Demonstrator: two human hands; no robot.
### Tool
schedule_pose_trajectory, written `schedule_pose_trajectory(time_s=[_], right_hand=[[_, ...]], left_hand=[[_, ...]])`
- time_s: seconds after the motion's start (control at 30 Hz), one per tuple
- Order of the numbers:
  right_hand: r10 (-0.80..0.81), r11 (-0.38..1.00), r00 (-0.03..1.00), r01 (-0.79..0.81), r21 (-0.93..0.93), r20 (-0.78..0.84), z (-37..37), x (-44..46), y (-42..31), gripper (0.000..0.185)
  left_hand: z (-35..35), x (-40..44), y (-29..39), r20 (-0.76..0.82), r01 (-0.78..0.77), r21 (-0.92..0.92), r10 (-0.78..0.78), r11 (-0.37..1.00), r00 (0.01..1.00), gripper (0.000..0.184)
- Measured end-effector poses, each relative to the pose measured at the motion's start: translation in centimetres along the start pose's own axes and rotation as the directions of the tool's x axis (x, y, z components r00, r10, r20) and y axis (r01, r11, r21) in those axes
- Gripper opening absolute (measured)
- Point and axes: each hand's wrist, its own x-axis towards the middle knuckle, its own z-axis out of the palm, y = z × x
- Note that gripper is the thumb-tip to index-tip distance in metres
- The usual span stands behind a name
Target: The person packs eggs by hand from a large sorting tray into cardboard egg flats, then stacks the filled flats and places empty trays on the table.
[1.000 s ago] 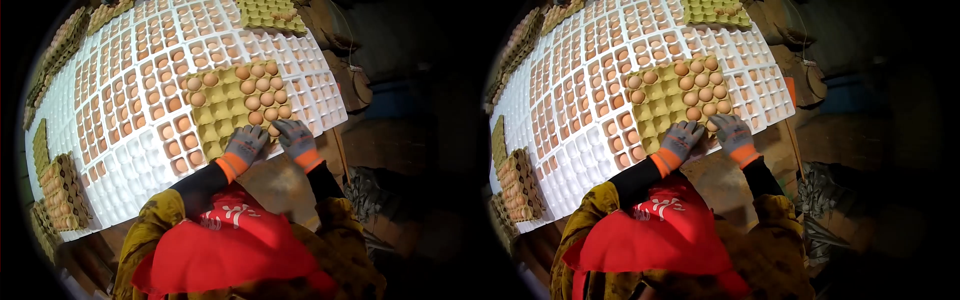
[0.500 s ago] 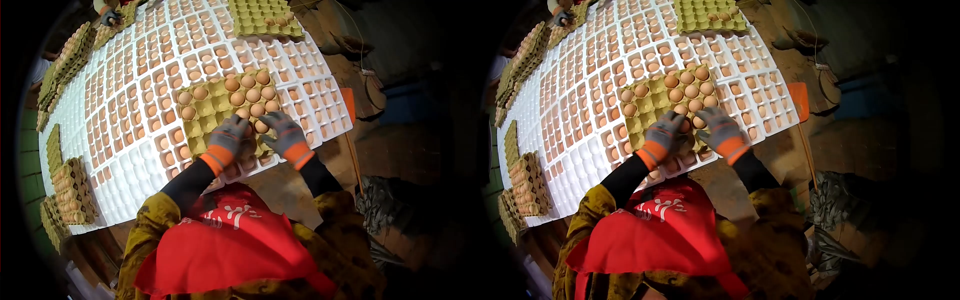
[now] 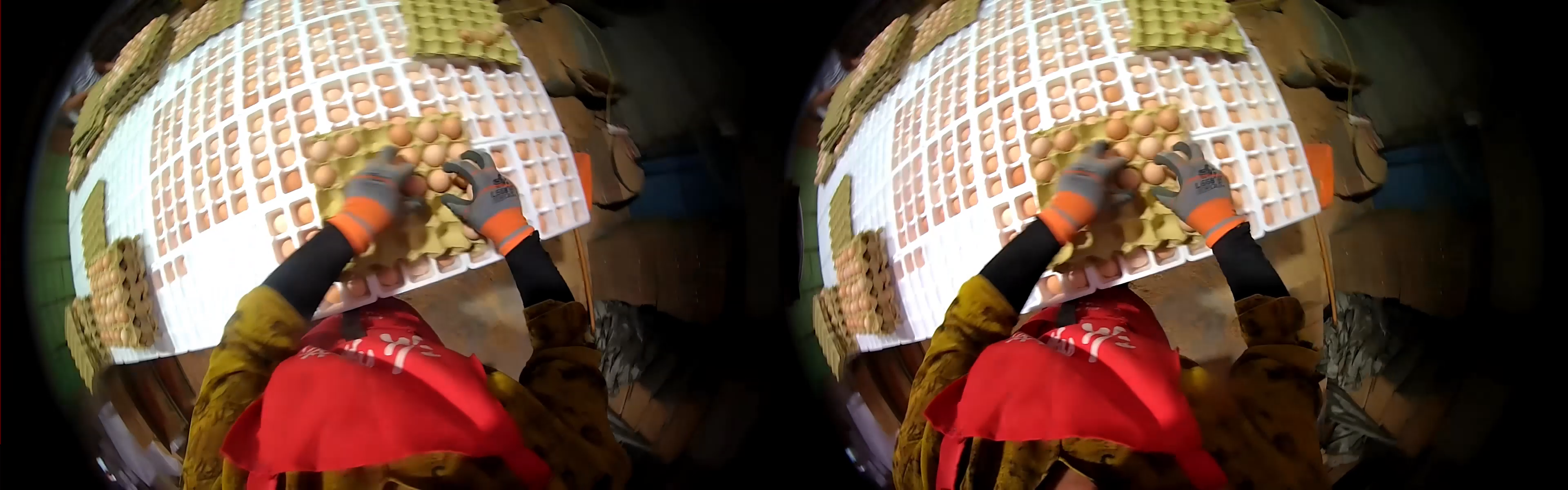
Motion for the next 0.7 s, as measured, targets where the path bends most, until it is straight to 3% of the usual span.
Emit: schedule_pose_trajectory(time_s=[0.07, 0.13, 0.2, 0.27, 0.3, 0.33, 0.37, 0.4, 0.43, 0.47, 0.5, 0.53, 0.6, 0.7], right_hand=[[-0.199, 0.918, 0.978, 0.165, -0.362, -0.058, 4.0, 0.9, 2.0, 0.045], [-0.260, 0.893, 0.953, 0.178, -0.414, -0.153, 6.7, 2.1, 3.4, 0.041], [-0.042, 0.962, 0.997, 0.025, -0.272, -0.057, 2.7, 2.0, -1.0, 0.037], [-0.030, 0.962, 0.968, 0.096, 0.255, -0.248, 3.4, 1.1, 1.1, 0.037], [0.197, 0.746, 0.980, -0.130, 0.653, -0.030, 2.3, 0.5, 0.2, 0.038], [0.278, 0.526, 0.956, -0.230, 0.819, 0.090, 1.9, -0.1, -2.2, 0.036], [0.354, 0.261, 0.912, -0.310, 0.914, 0.209, 1.5, -0.6, -4.5, 0.035], [0.223, 0.619, 0.974, -0.166, 0.768, 0.030, 4.4, -0.5, -3.0, 0.040], [0.118, 0.708, 0.993, -0.083, 0.701, -0.001, 6.0, -0.2, -6.7, 0.043], [0.011, 0.778, 0.999, 0.012, 0.629, -0.033, 7.6, 0.1, -10.4, 0.046], [0.015, 0.673, 0.998, -0.055, 0.738, 0.060, 10.1, 0.1, -13.7, 0.048], [-0.072, 0.721, 0.996, 0.022, 0.692, 0.044, 12.2, 0.5, -17.1, 0.048], [-0.315, 0.815, 0.949, 0.279, 0.508, -0.014, 15.4, 2.0, -24.1, 0.048], [-0.351, 0.899, 0.936, 0.324, 0.293, 0.040, 19.5, 4.5, -31.1, 0.045]], left_hand=[[5.1, 0.9, 0.0, 0.183, 0.038, 0.255, -0.087, 0.966, 0.979, 0.022], [6.1, 0.5, -1.1, -0.010, -0.032, 0.203, 0.034, 0.979, 0.999, 0.031], [-0.1, -0.3, -0.7, 0.105, 0.129, -0.100, -0.119, 0.987, 0.987, 0.038], [-4.8, -3.8, -2.2, 0.052, 0.245, -0.286, -0.241, 0.926, 0.969, 0.044], [-6.1, -6.7, -4.0, -0.162, 0.181, -0.319, -0.242, 0.930, 0.957, 0.048], [-8.3, -9.4, -6.1, -0.120, 0.242, -0.418, -0.318, 0.876, 0.941, 0.052], [-9.7, -12.5, -8.7, -0.249, 0.221, -0.373, -0.327, 0.901, 0.911, 0.052], [-11.7, -15.6, -11.1, -0.274, 0.309, -0.391, -0.431, 0.867, 0.860, 0.051], [-12.8, -19.3, -14.0, -0.335, 0.388, -0.331, -0.492, 0.860, 0.804, 0.048], [-14.0, -22.6, -16.5, -0.312, 0.529, -0.386, -0.647, 0.756, 0.696, 0.046], [-15.8, -25.3, -18.1, -0.320, 0.631, -0.291, -0.695, 0.719, 0.644, 0.045], [-16.6, -28.0, -20.1, -0.359, 0.671, -0.197, -0.689, 0.715, 0.629, 0.045], [-18.0, -30.3, -21.8, -0.301, 0.683, -0.279, -0.737, 0.675, 0.605, 0.045], [-16.9, -30.1, -22.9, -0.273, 0.691, -0.179, -0.710, 0.700, 0.649, 0.044]])
